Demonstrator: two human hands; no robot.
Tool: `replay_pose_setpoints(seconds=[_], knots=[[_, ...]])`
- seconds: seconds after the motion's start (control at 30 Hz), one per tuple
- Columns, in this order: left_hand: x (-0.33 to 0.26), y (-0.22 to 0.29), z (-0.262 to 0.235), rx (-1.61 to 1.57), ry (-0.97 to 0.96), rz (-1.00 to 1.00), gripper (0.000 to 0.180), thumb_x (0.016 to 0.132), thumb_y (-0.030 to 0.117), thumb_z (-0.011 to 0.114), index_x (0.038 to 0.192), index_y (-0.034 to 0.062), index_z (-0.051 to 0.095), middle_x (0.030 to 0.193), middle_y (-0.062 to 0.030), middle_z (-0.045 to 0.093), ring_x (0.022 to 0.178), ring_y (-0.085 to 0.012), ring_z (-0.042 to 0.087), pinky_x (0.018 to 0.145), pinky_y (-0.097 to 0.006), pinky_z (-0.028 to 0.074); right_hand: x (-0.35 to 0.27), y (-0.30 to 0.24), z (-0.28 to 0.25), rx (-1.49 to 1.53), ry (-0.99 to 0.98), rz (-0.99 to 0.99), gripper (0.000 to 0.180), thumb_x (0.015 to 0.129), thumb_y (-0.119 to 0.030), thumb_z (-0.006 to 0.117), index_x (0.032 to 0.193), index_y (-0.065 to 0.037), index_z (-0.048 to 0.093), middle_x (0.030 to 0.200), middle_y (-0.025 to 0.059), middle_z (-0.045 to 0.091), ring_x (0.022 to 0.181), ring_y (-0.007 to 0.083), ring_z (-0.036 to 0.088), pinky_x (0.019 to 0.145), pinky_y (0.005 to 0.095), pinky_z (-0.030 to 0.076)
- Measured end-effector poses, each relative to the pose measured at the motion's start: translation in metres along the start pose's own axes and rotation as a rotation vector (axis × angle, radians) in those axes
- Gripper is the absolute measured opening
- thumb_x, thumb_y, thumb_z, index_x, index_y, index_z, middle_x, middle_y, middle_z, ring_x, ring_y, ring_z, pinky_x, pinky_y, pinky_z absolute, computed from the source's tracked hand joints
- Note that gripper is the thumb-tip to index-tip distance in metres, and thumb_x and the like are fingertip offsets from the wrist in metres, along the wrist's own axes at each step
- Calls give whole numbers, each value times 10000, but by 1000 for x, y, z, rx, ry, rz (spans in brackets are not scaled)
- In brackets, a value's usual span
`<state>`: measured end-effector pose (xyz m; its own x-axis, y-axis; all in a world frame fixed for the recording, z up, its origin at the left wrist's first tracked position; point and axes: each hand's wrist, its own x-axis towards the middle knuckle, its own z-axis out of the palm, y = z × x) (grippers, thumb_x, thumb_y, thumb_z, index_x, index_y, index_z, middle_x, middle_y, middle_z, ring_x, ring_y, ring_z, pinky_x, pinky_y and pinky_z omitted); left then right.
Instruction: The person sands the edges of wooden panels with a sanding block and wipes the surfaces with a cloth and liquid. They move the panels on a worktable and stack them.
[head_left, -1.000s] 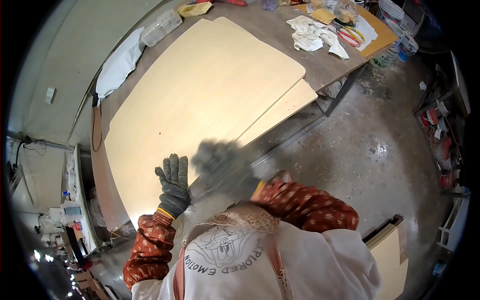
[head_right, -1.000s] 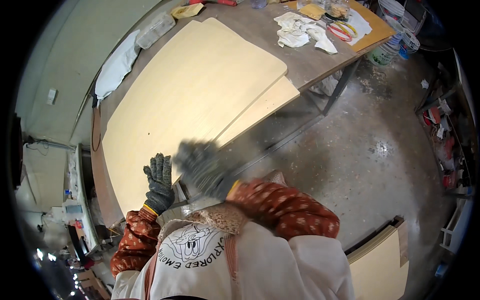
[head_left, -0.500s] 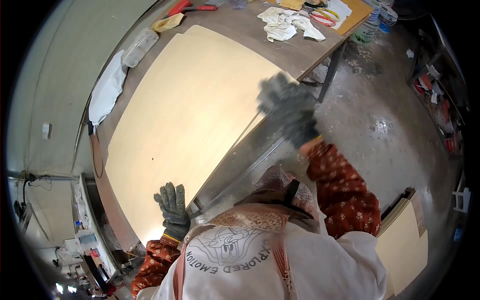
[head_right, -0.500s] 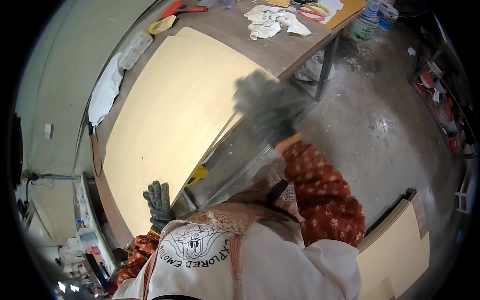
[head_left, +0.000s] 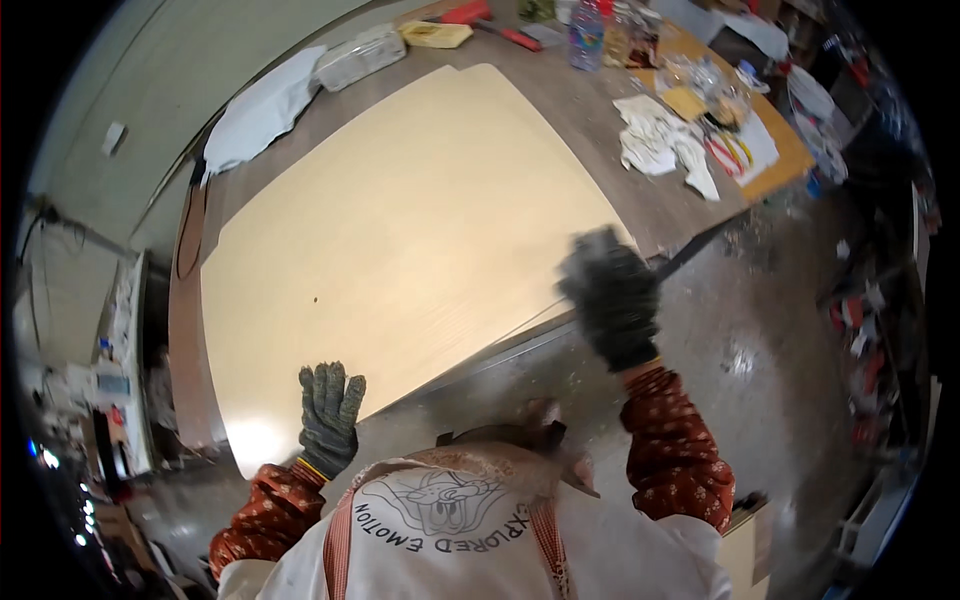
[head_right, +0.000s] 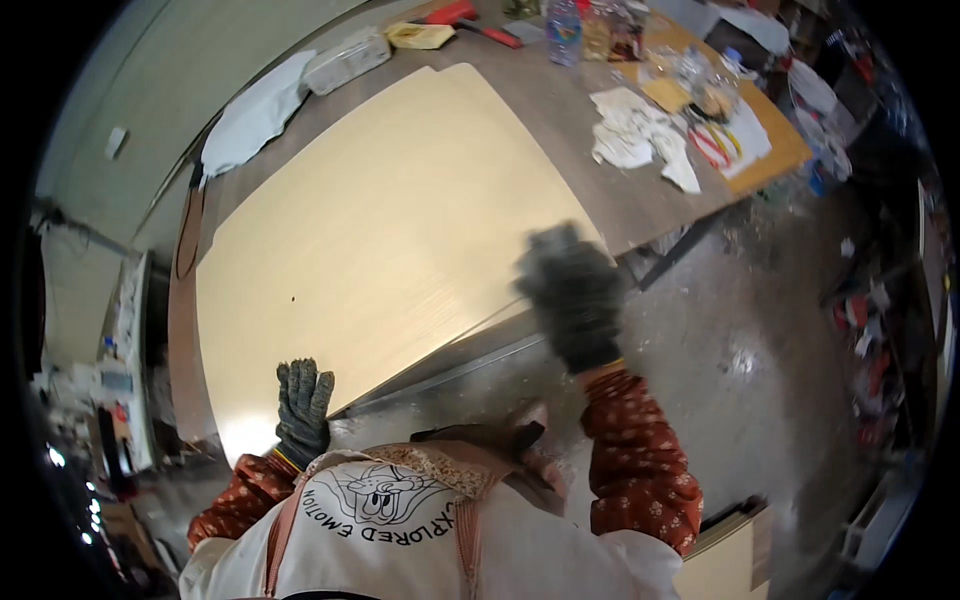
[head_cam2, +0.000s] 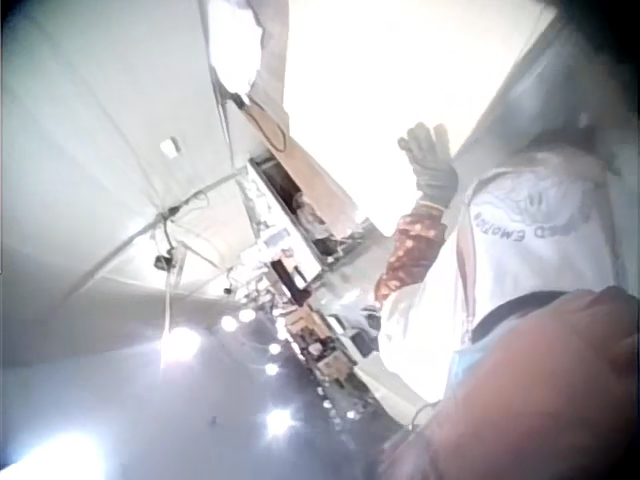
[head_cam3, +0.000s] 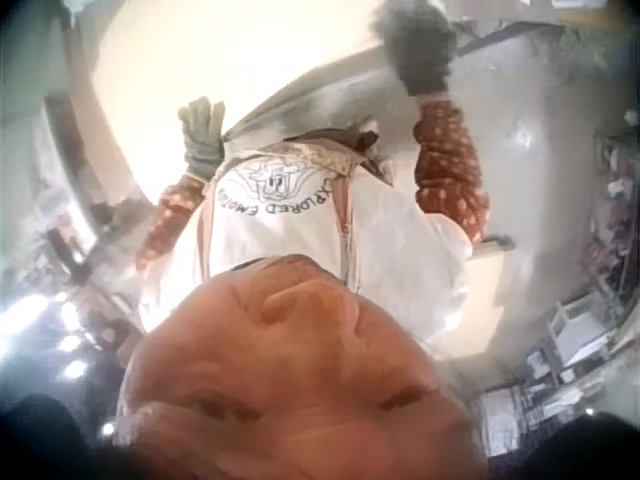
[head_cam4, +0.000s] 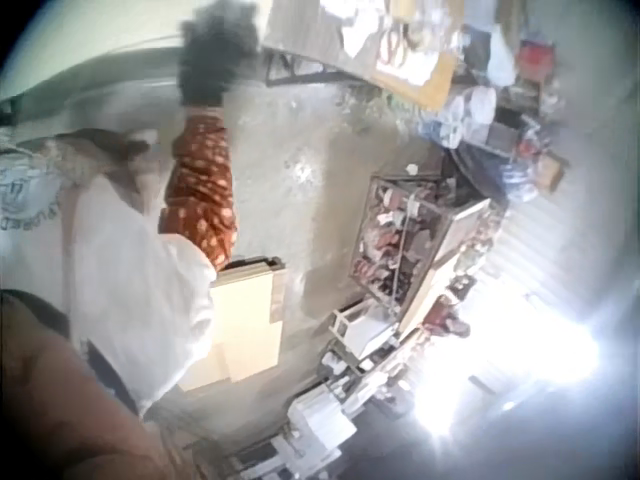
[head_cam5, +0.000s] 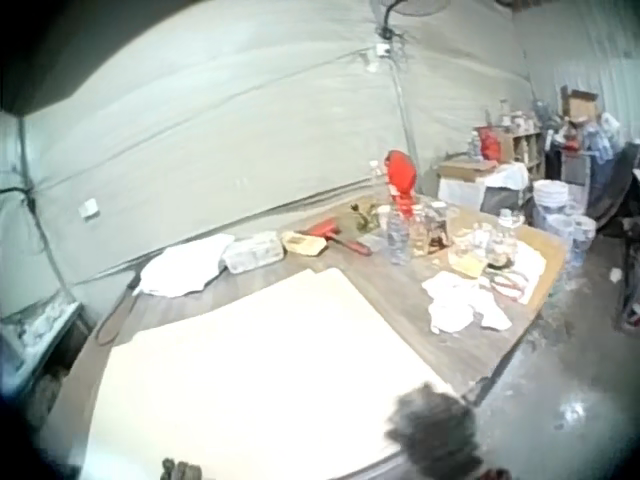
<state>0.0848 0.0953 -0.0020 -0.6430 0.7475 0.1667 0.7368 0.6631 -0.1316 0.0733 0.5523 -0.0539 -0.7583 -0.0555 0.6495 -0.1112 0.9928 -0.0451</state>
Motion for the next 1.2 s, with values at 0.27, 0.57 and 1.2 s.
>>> replay_pose_setpoints(seconds=[0.27,0.57,1.2], knots=[[9,6,-7,39,47,-39,600,773,-47,501,1364,56,474,1473,-219,357,1380,-410,327,1128,-609,247,22,-84,-57,290,-91,-60,345,857,-223,590,1183,-111,585,1191,111,545,1076,280,528,916,465,423],[12,-1,-15,9,81,-146,491,794,156,543,1283,115,544,1314,-179,507,1226,-367,490,1113,-540,332,33,15,-25,-89,-219,43,497,920,-305,613,1321,-39,490,1332,204,516,1150,363,528,923,481,439],[-44,-10,29,189,151,-695,445,774,199,591,1218,176,609,1311,-109,525,1291,-333,428,1140,-545,291,111,-216,53,484,-121,-809,552,852,-424,649,1328,-231,447,1251,139,506,1006,329,538,743,429,507]])
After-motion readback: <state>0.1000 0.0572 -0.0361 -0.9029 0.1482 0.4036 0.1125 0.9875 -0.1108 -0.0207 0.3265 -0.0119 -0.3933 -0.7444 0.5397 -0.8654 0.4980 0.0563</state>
